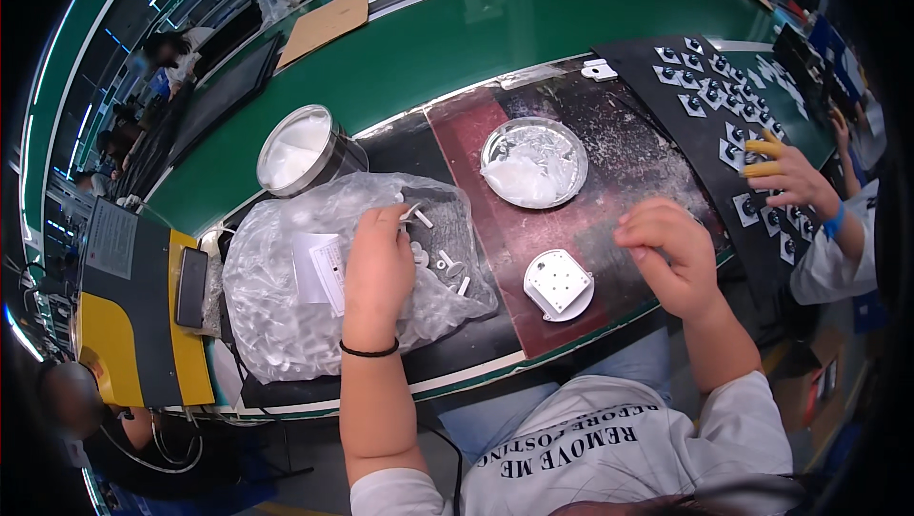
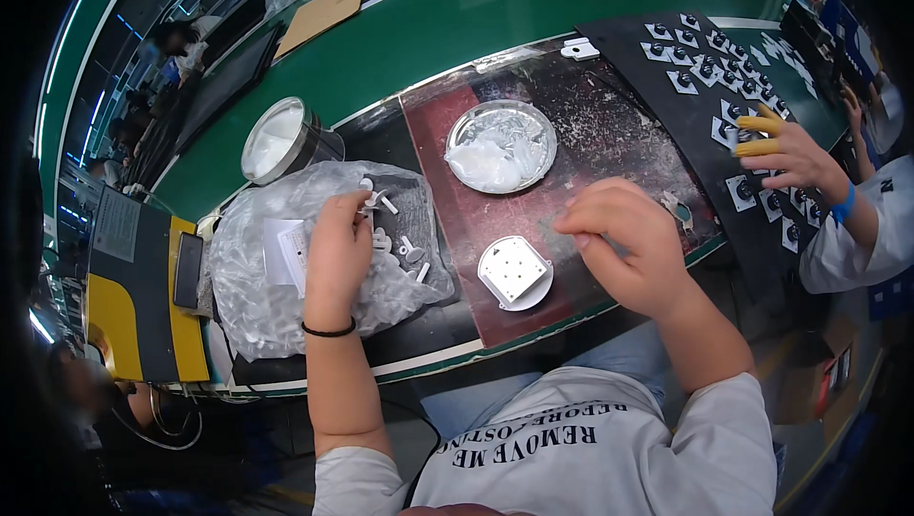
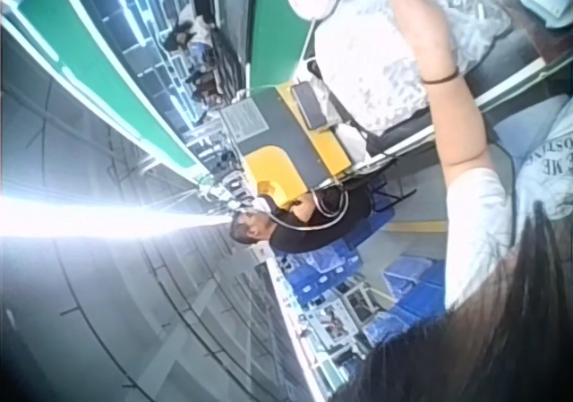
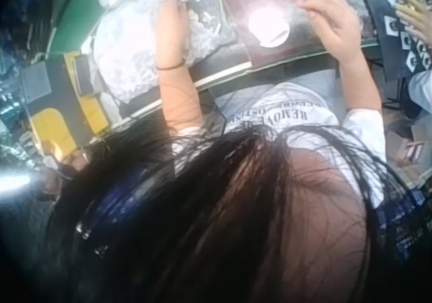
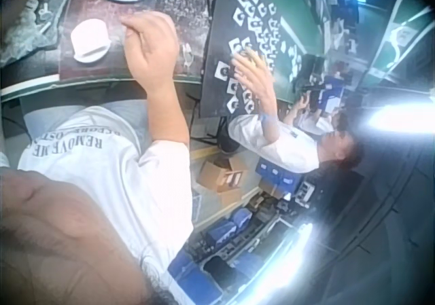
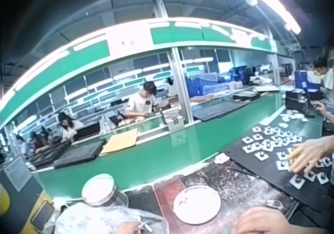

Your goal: The person assembles small white plastic components at a factory workstation. They repeatedly pick up a base unit, dip a small cylindrical piece into a white paste, and insert it into the base. The completed units are placed on a black mat to the right.

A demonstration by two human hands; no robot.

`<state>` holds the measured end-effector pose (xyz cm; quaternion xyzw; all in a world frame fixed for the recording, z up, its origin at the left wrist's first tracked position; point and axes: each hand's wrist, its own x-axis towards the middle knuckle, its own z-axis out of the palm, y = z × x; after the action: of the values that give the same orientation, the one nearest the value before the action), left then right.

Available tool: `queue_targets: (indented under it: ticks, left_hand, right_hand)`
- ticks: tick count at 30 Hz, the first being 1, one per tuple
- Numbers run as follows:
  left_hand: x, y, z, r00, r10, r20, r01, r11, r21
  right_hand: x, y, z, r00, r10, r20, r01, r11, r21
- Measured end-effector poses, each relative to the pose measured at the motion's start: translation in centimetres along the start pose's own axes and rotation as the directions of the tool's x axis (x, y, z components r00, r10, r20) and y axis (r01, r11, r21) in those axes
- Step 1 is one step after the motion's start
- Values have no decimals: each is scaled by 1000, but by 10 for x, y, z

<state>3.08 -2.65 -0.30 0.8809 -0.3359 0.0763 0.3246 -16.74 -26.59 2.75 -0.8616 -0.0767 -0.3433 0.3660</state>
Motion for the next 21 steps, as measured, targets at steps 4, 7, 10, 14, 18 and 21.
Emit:
queue_targets:
  ticks: [4, 7, 10, 14, 18, 21]
  left_hand:
    - [-4, 9, -18, 976, 31, 214, -58, 991, 123]
    - [-4, 8, -18, 944, 4, 330, -66, 981, 180]
    - [-4, -3, -3, 987, 34, 160, -51, 993, 105]
    - [2, 5, -6, 995, 57, -82, -44, 987, 154]
    - [-2, 20, 3, 962, 21, -271, -95, 960, -264]
    - [-19, 39, 15, 963, 99, -251, -238, 753, -613]
  right_hand:
    - [-2, 0, -1, 1000, 5, 0, -5, 1000, 9]
    - [-4, 1, 1, 1000, 4, 3, -4, 1000, 10]
    - [-5, 3, 4, 1000, 9, 3, -9, 1000, 12]
    - [-5, 4, 6, 1000, 19, 9, -19, 999, 27]
    - [11, -3, 16, 977, 49, 206, -64, 996, 63]
    - [23, -8, 40, 959, 66, 276, -76, 997, 24]
